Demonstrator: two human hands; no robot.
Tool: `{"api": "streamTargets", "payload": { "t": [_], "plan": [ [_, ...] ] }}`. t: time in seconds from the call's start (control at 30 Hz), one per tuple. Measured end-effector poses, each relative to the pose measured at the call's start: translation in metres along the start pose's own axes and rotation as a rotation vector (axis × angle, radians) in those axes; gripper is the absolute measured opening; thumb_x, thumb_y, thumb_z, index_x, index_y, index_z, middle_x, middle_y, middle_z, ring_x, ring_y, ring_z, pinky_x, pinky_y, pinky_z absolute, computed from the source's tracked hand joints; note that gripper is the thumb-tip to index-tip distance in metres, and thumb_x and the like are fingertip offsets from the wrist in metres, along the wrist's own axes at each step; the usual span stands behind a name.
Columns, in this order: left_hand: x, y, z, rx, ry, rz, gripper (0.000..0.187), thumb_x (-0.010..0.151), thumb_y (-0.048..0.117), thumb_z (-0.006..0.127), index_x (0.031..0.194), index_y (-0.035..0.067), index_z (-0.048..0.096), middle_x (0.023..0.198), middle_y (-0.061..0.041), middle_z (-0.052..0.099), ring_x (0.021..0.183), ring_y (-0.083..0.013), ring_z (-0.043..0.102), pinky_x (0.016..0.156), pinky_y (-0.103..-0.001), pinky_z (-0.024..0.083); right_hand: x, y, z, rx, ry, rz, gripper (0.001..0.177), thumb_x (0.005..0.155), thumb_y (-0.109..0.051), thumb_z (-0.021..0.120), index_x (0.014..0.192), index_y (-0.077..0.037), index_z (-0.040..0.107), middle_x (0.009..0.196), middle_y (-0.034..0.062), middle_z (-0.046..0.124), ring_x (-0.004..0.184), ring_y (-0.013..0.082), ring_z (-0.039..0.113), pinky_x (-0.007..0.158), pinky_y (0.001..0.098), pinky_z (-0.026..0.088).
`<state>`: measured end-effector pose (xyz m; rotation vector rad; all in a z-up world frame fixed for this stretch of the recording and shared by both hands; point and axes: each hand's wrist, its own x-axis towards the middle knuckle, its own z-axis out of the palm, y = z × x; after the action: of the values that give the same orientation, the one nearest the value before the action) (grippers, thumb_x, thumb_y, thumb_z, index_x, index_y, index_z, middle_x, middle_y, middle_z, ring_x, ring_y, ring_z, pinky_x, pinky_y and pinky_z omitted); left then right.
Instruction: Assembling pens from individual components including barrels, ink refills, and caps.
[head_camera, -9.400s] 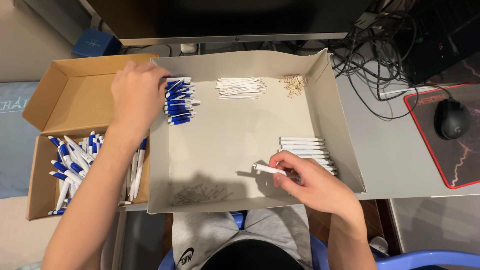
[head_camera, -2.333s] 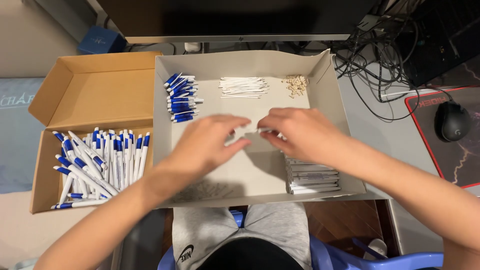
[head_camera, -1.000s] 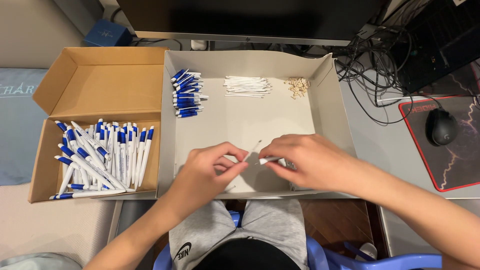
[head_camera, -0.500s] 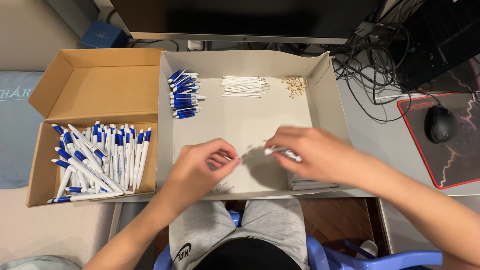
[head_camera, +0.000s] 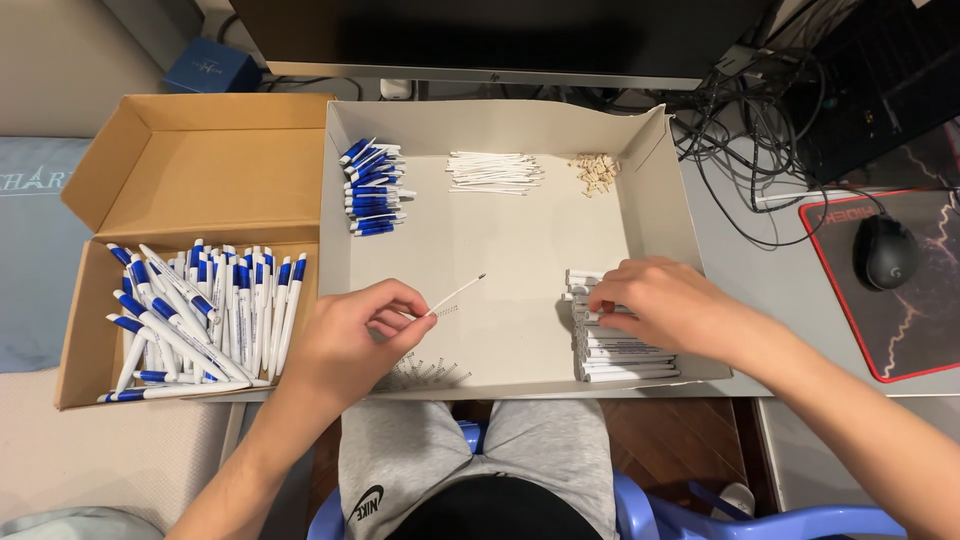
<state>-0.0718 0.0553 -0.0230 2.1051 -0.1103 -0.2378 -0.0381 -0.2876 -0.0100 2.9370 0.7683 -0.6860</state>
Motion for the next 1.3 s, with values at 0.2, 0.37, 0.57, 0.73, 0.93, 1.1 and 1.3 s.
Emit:
{"api": "streamTargets", "payload": {
  "t": [0.2,0.37,0.57,0.73,0.93,1.1,1.3],
  "plan": [
    [0.002,-0.004,0.002,-0.009,-0.029,-0.001,0.009,0.084,0.012,0.078,0.092,0.014,0.077,0.09,-0.008,0.086,0.079,-0.0161,0.083,0.078,-0.027,0.065,0.001,0.002,0.007,-0.073,-0.056,0.023,0.013,0.095,-0.037,0.07,0.096,-0.024,0.072,0.092,-0.0108,0.076,0.093,0.0163,0.074,0.087,0.036,0.061],
    [0.002,-0.007,0.003,-0.016,-0.053,0.018,0.008,0.084,0.011,0.077,0.092,0.014,0.077,0.089,-0.007,0.086,0.077,-0.0158,0.083,0.078,-0.027,0.065,-0.003,-0.002,-0.008,-0.031,-0.035,-0.008,0.01,0.094,-0.031,0.07,0.098,-0.023,0.075,0.092,-0.0073,0.079,0.089,0.0184,0.075,0.088,0.0367,0.06],
    [0.006,-0.003,0.01,-0.022,-0.098,0.073,0.009,0.084,0.01,0.077,0.092,0.015,0.076,0.089,-0.008,0.086,0.078,-0.0178,0.083,0.077,-0.029,0.066,0.013,-0.03,-0.02,0.303,0.149,-0.131,0.017,0.095,-0.03,0.067,0.103,-0.018,0.076,0.091,0.0009,0.079,0.081,0.0214,0.075,0.079,0.0395,0.061],
    [0.009,0.0,0.014,-0.032,-0.146,0.114,0.009,0.086,0.011,0.076,0.094,0.016,0.075,0.09,-0.006,0.086,0.078,-0.017,0.083,0.078,-0.029,0.065,0.028,-0.063,-0.029,0.656,0.115,-0.273,0.02,0.096,-0.027,0.066,0.109,-0.014,0.075,0.085,0.0035,0.076,0.072,0.0193,0.07,0.071,0.0336,0.06],
    [0.01,-0.004,0.013,-0.024,-0.142,0.135,0.008,0.086,0.01,0.076,0.092,0.014,0.074,0.088,-0.007,0.086,0.077,-0.0187,0.083,0.077,-0.03,0.066,0.048,-0.071,-0.023,0.666,0.035,-0.313,0.016,0.097,-0.029,0.066,0.103,-0.019,0.078,0.079,-0.0043,0.073,0.066,0.0128,0.066,0.064,0.0272,0.057],
    [0.006,-0.001,0.007,0.025,-0.099,0.171,0.009,0.085,0.007,0.076,0.089,0.015,0.075,0.083,-0.006,0.085,0.075,-0.0226,0.084,0.072,-0.032,0.068,0.062,-0.075,-0.016,0.672,-0.008,-0.321,0.012,0.096,-0.024,0.065,0.09,-0.019,0.073,0.076,-0.0033,0.072,0.067,0.0167,0.068,0.066,0.0324,0.058],
    [0.009,0.0,-0.012,0.094,0.068,0.276,0.012,0.087,0.005,0.075,0.091,0.016,0.076,0.08,-0.003,0.082,0.074,-0.0215,0.083,0.071,-0.031,0.067,0.077,-0.089,-0.007,0.53,-0.074,-0.271,0.013,0.095,-0.026,0.064,0.089,-0.018,0.072,0.078,-0.0009,0.074,0.07,0.0221,0.073,0.069,0.0383,0.059]
  ]
}}
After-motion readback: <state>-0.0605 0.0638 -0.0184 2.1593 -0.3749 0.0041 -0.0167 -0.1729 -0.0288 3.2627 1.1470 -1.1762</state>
